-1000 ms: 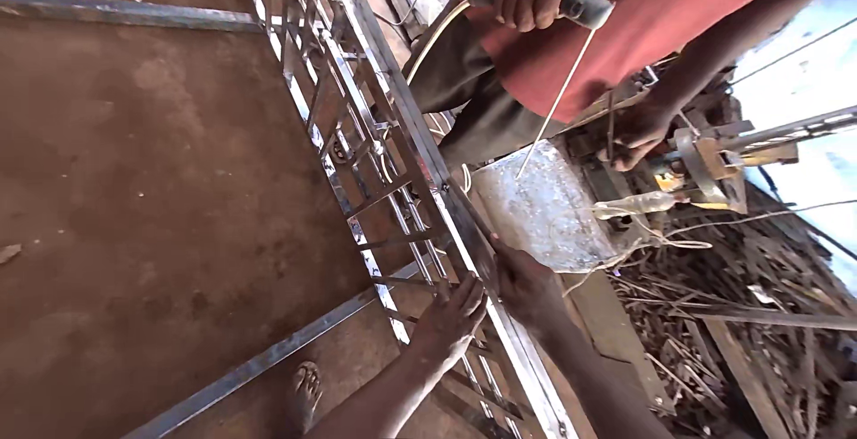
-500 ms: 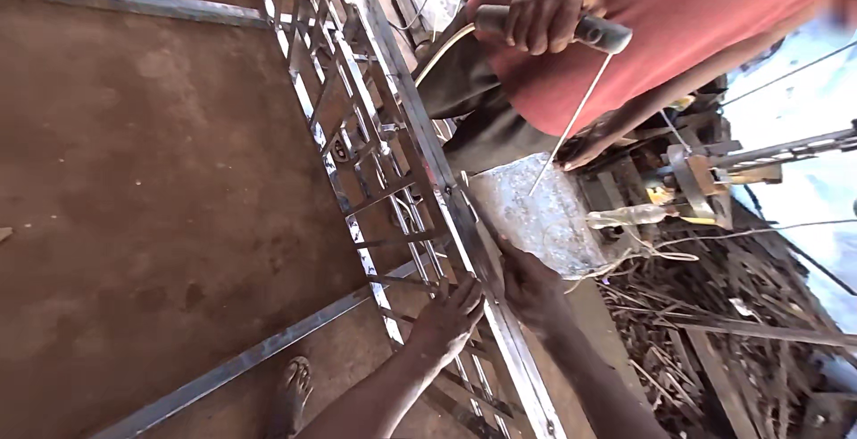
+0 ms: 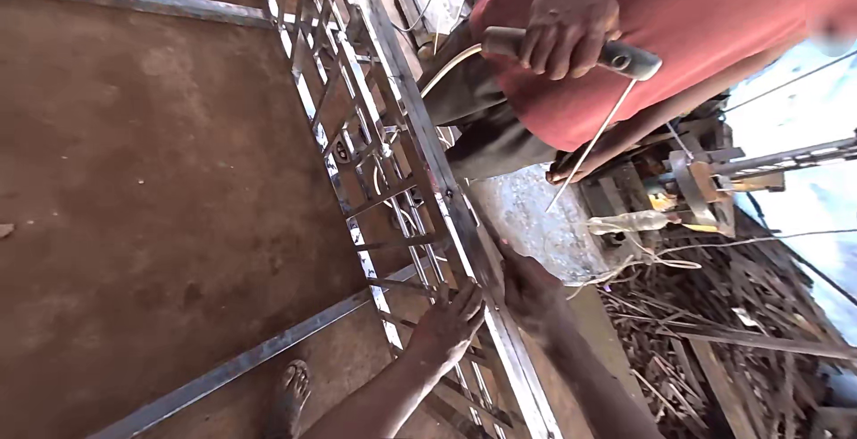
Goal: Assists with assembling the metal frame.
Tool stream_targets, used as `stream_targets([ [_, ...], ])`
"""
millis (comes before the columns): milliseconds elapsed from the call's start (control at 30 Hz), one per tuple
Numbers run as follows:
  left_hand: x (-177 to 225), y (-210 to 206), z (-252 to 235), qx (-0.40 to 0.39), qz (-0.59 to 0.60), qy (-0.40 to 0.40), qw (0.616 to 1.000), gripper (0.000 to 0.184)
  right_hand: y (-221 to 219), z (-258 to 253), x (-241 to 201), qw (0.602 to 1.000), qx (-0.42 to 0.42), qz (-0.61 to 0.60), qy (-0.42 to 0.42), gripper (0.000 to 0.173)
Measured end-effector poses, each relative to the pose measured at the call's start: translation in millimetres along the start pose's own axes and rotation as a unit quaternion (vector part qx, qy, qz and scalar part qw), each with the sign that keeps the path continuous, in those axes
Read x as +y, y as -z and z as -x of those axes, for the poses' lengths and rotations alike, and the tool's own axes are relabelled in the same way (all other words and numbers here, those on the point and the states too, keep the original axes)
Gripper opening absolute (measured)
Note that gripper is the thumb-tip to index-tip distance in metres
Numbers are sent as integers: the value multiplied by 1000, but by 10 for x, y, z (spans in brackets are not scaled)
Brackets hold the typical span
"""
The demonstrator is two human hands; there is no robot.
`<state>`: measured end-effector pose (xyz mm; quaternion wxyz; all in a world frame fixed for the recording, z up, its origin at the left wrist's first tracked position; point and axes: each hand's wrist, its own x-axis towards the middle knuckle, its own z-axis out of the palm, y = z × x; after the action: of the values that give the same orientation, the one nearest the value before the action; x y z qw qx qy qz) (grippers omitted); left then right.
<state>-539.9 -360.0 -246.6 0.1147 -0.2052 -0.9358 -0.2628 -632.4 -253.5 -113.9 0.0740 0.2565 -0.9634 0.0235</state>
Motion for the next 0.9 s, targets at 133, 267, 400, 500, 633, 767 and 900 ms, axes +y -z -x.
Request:
stream_targets([
  [133, 6, 8, -7, -4, 3, -1, 1000, 55, 20, 3, 17, 1000, 4, 2, 6, 44],
  [267, 19, -6, 15, -1, -4, -2, 1000, 58, 10, -7, 34, 1000, -12, -2, -3, 43],
  [400, 4, -11, 2, 2, -2, -2, 1000, 60, 3, -14, 22, 1000, 16, -7, 10, 44],
  [500, 3, -35, 9, 0, 12, 0, 1000, 59, 9, -40, 16, 999, -27, -7, -25, 43],
  [633, -22, -28, -13, 7, 12, 5, 1000, 61, -16, -42, 17, 1000, -21, -15, -13, 44],
  [767, -94, -42, 31, 33, 11, -1, 999, 65, 89, -18, -2, 996, 11, -86, -33, 40],
  [900, -226, -99, 95, 52, 56, -33, 997, 70, 195, 311, 36, 966, 73, -236, -71, 37],
])
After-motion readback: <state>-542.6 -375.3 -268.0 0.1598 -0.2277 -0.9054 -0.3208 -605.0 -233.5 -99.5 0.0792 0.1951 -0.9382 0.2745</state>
